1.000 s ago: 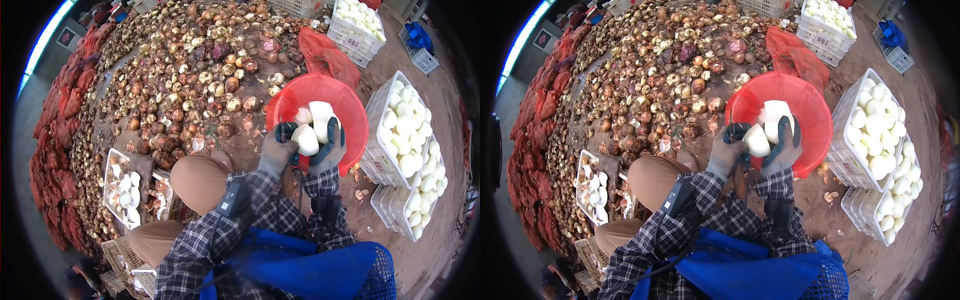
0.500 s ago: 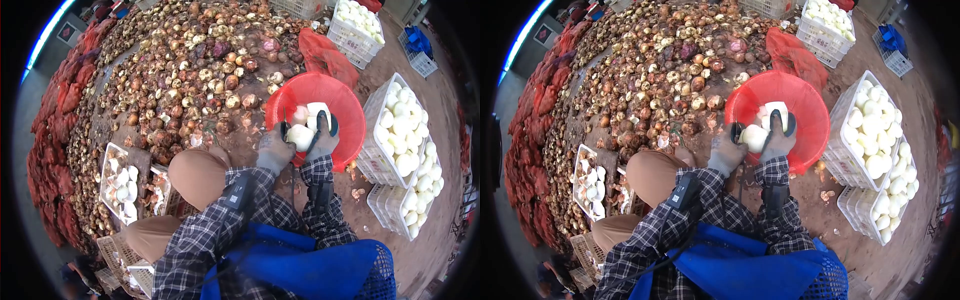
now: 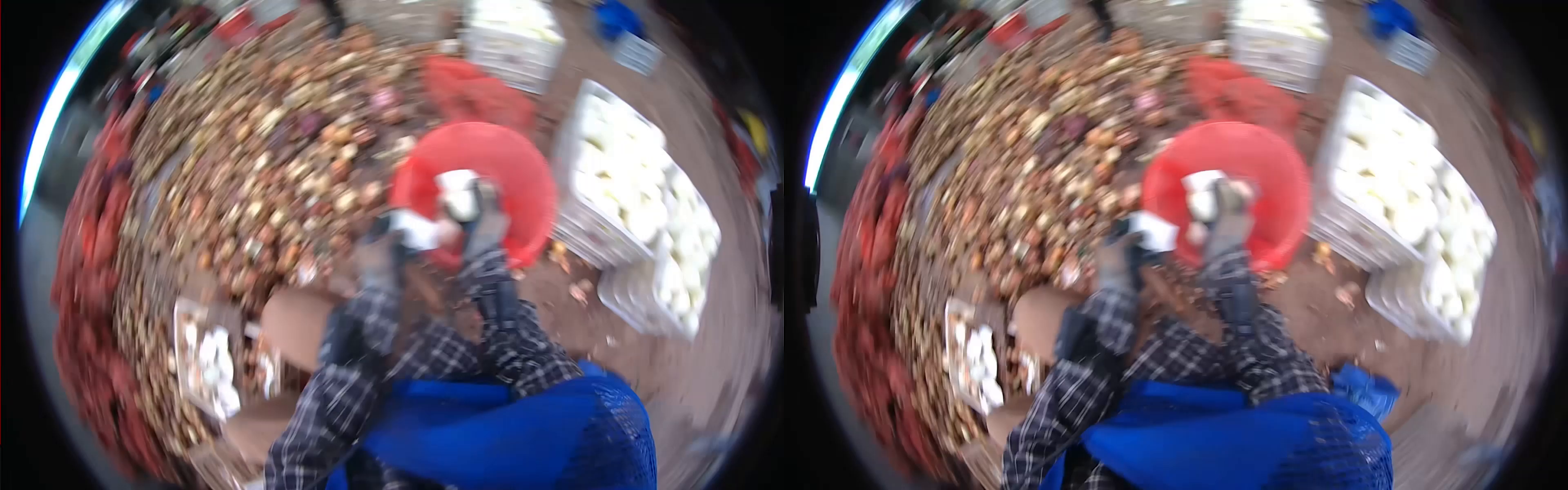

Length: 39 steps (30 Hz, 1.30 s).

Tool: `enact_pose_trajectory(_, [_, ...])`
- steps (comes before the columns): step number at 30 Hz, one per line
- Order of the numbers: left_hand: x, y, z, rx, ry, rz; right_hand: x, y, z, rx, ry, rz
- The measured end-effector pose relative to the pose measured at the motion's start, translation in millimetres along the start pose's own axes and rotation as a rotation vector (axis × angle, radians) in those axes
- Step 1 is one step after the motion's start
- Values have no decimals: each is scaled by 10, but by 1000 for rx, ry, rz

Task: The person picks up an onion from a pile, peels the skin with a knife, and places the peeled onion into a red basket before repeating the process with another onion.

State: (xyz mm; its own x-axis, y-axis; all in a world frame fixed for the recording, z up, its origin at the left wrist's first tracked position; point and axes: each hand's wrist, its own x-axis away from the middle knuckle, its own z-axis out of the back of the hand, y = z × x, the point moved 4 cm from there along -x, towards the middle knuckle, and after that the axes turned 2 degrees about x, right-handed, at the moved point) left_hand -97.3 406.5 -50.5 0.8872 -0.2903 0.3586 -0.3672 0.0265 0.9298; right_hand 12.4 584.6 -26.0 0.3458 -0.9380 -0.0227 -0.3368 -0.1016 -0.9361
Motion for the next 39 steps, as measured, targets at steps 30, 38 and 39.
enact_pose_trajectory(30, [1408, 2175, 388, 37, -259, -549, 606, -965, -778, -749, -736, -267])
enact_pose_trajectory(38, [1384, 2016, 1395, 367, -45, -494, 1409, -1467, -1914, -196, -1294, -151])
enact_pose_trajectory(39, [1415, 1991, 1569, 382, 13, -539, 1510, -1435, -2057, -171, -1352, -117])
